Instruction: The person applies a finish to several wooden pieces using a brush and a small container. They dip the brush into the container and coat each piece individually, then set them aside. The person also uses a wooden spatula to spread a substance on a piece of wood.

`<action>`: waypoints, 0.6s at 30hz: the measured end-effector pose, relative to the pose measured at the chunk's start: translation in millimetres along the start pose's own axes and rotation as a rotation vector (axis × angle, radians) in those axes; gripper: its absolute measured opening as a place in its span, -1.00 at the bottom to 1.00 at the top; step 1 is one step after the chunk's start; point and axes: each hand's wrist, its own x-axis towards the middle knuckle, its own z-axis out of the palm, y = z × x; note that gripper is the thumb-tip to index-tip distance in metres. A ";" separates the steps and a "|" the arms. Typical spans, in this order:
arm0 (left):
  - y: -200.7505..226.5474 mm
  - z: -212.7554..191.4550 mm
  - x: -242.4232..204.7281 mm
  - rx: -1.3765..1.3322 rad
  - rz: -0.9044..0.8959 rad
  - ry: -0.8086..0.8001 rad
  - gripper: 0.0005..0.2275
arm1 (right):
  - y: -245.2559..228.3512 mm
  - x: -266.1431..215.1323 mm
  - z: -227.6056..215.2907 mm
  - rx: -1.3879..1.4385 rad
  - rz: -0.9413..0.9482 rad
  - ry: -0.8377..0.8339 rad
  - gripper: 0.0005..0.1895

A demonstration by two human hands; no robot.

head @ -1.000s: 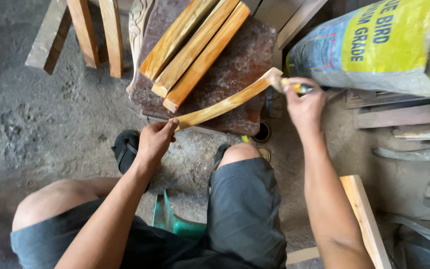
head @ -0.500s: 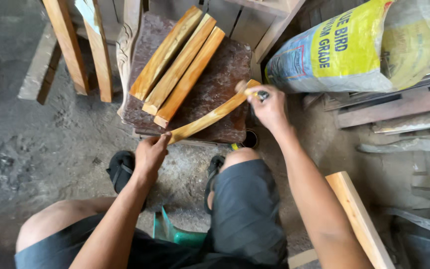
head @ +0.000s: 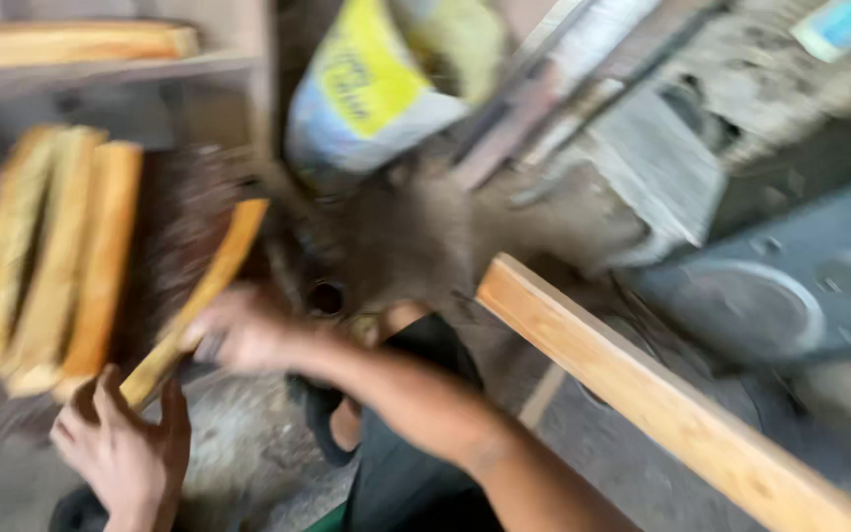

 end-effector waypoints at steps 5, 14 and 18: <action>16.6 -2.7 12.5 0.055 0.120 -0.098 -0.56 | 1.6 -21.6 34.2 0.171 0.018 0.176 -0.80; -35.2 0.8 13.2 -0.371 -0.252 -0.140 -0.56 | -18.5 0.2 24.3 0.184 0.185 0.070 -0.90; -55.0 7.3 14.5 -0.331 -0.699 -0.269 -0.49 | -35.1 -2.1 33.9 -0.013 0.048 0.160 -0.74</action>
